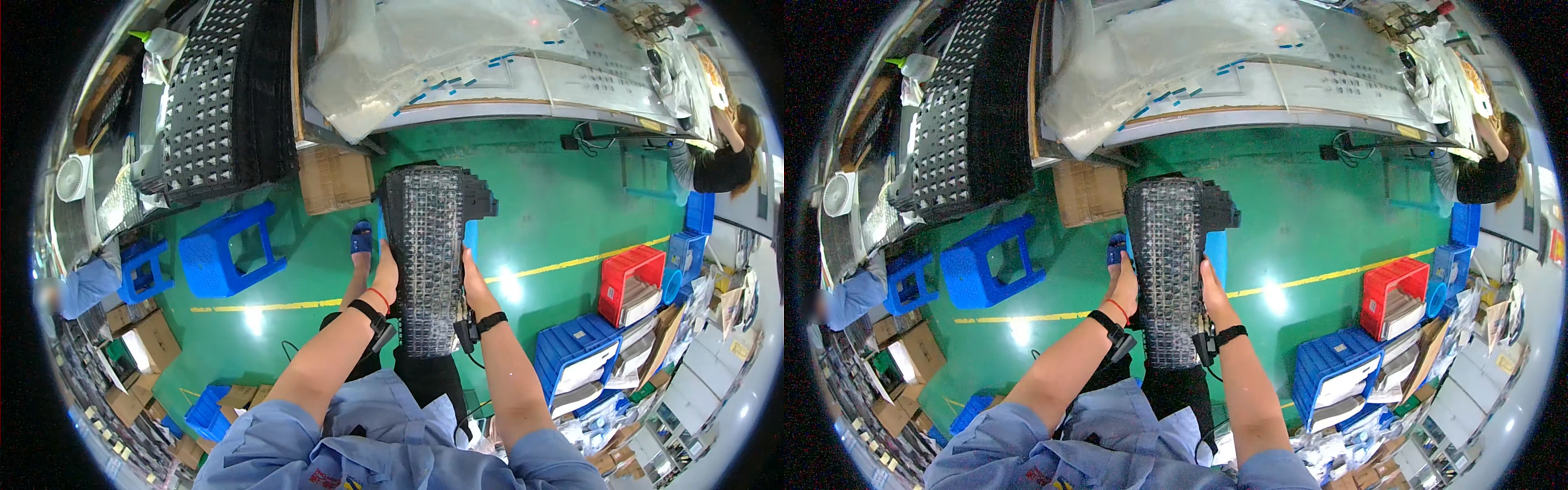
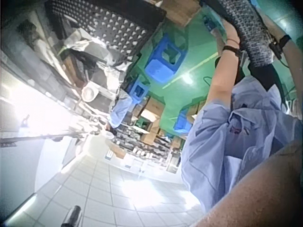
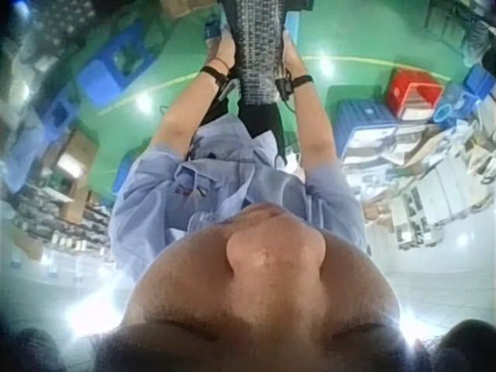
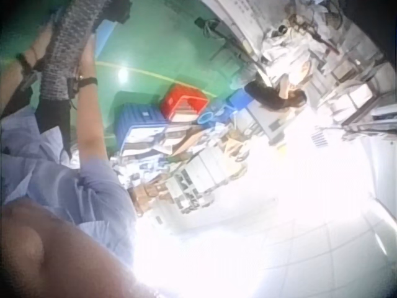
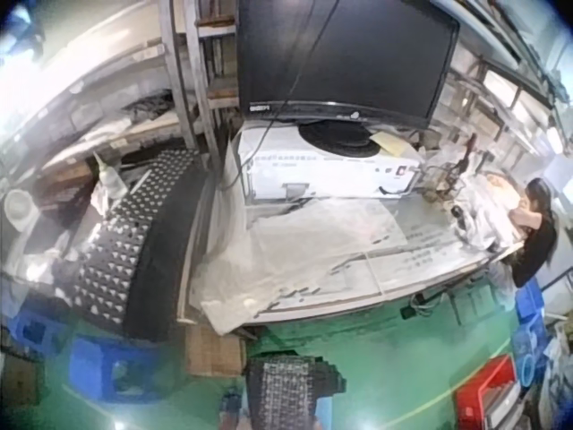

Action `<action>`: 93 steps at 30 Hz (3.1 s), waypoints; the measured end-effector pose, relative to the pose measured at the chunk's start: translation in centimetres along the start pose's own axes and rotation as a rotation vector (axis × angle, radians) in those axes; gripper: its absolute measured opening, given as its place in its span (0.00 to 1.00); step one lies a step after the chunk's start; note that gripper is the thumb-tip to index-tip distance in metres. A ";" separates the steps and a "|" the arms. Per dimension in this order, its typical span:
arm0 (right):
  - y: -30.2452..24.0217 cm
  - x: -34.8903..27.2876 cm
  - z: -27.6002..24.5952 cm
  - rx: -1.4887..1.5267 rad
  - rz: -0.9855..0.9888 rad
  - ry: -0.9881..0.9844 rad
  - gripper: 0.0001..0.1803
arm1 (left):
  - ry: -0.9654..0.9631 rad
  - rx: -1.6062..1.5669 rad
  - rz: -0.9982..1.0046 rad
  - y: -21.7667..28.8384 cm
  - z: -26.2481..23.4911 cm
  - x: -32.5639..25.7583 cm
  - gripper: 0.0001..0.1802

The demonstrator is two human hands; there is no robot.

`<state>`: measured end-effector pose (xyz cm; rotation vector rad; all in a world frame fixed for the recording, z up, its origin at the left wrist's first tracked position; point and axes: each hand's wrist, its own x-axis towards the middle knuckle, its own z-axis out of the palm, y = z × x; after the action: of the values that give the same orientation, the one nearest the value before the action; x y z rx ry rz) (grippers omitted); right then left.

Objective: Assembling layers of flexible keyboard components and circuit sheets.

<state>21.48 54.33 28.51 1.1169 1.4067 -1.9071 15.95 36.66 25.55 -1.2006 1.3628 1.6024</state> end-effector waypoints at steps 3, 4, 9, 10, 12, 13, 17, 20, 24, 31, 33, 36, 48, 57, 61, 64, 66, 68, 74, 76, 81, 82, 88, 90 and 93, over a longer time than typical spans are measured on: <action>0.6 -0.8 -0.9 0.035 -0.131 -0.058 0.45 | 0.000 0.088 0.043 -2.7 -1.8 2.3 0.36; 1.0 -0.9 -1.3 0.041 -0.152 -0.087 0.43 | -0.030 0.071 0.042 -3.2 -2.2 2.5 0.38; 2.7 -0.6 -3.4 -0.134 -0.177 -0.044 0.42 | -0.144 0.023 0.061 -4.8 -3.6 2.8 0.43; 3.1 -0.4 -3.9 -0.163 -0.139 -0.031 0.41 | -0.169 0.025 0.085 -5.0 -3.7 2.8 0.42; 3.5 -0.8 -4.6 -0.203 -0.160 -0.032 0.41 | -0.216 0.028 0.132 -5.3 -4.0 2.7 0.42; 3.3 -1.2 -4.6 -0.244 -0.180 -0.035 0.41 | -0.239 0.030 0.155 -5.4 -4.3 2.7 0.41; 3.2 -3.1 -4.7 -0.198 -0.230 0.012 0.40 | -0.317 0.042 0.228 -6.2 -7.0 4.0 0.40; 3.9 -5.4 -5.4 -0.159 -0.260 0.142 0.39 | -0.138 0.131 0.119 -5.8 -10.7 6.0 0.35; 6.4 -9.4 -7.7 -0.069 -0.288 0.391 0.37 | -0.218 0.262 0.040 0.6 -10.4 1.0 0.17; 11.8 -15.8 -6.4 0.118 -0.327 0.804 0.34 | -0.265 0.470 0.052 7.5 -13.5 -0.2 0.09; 13.4 -17.6 -5.3 0.160 -0.330 0.919 0.33 | -0.338 0.681 0.205 8.8 -14.1 -2.2 0.10; 15.7 -19.3 -3.8 0.077 -0.242 0.942 0.33 | -0.441 1.036 0.365 8.8 -16.6 -5.9 0.13; 25.9 -27.1 4.6 -0.639 -0.068 -0.018 0.38 | -0.333 1.608 -0.054 -7.2 -34.5 -16.4 0.52; 33.3 -26.4 8.8 -0.659 0.117 -0.253 0.36 | -0.382 1.445 0.295 -7.7 -46.8 -18.3 0.29; 30.7 -25.2 14.2 -0.752 -0.033 -0.231 0.36 | -0.289 1.172 0.390 -5.3 -53.5 -19.2 0.25; 25.1 -25.2 20.7 -0.842 -0.128 -0.140 0.37 | -0.168 0.851 0.467 -2.7 -58.7 -20.2 0.27; 22.2 -23.8 25.5 -0.967 -0.341 -0.074 0.32 | -0.144 0.793 0.486 0.1 -62.7 -22.4 0.27; 19.8 -21.1 30.4 -0.904 -0.494 -0.133 0.37 | -0.061 0.680 0.584 2.7 -67.5 -23.7 0.26; 11.1 -19.5 48.3 -0.820 -0.660 -0.068 0.38 | 0.061 0.364 0.514 12.5 -78.9 -23.3 0.27; 8.4 -20.1 53.6 -0.773 -0.690 -0.123 0.40 | 0.064 0.163 0.495 16.0 -81.5 -22.5 0.28; 1.9 -18.6 61.3 -0.631 -0.678 -0.251 0.41 | 0.102 0.109 0.604 25.4 -82.5 -17.6 0.28; 0.5 -17.7 62.2 -0.605 -0.685 -0.278 0.41 | 0.102 0.112 0.600 27.3 -81.8 -16.8 0.28; -10.2 -9.5 67.5 -0.672 -0.766 -0.270 0.49 | 0.085 0.183 0.746 40.3 -74.5 -13.9 0.29; -12.7 -6.5 68.8 -0.748 -0.859 -0.230 0.49 | 0.126 0.271 0.791 44.8 -72.3 -12.5 0.30; -15.1 -1.3 71.1 -0.866 -0.985 -0.265 0.45 | 0.320 0.716 1.172 52.4 -68.8 -8.9 0.32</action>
<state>-11.89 -7.82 46.13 -0.3042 2.4851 -1.5037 -15.62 -40.60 49.98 -0.1395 2.8301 1.3103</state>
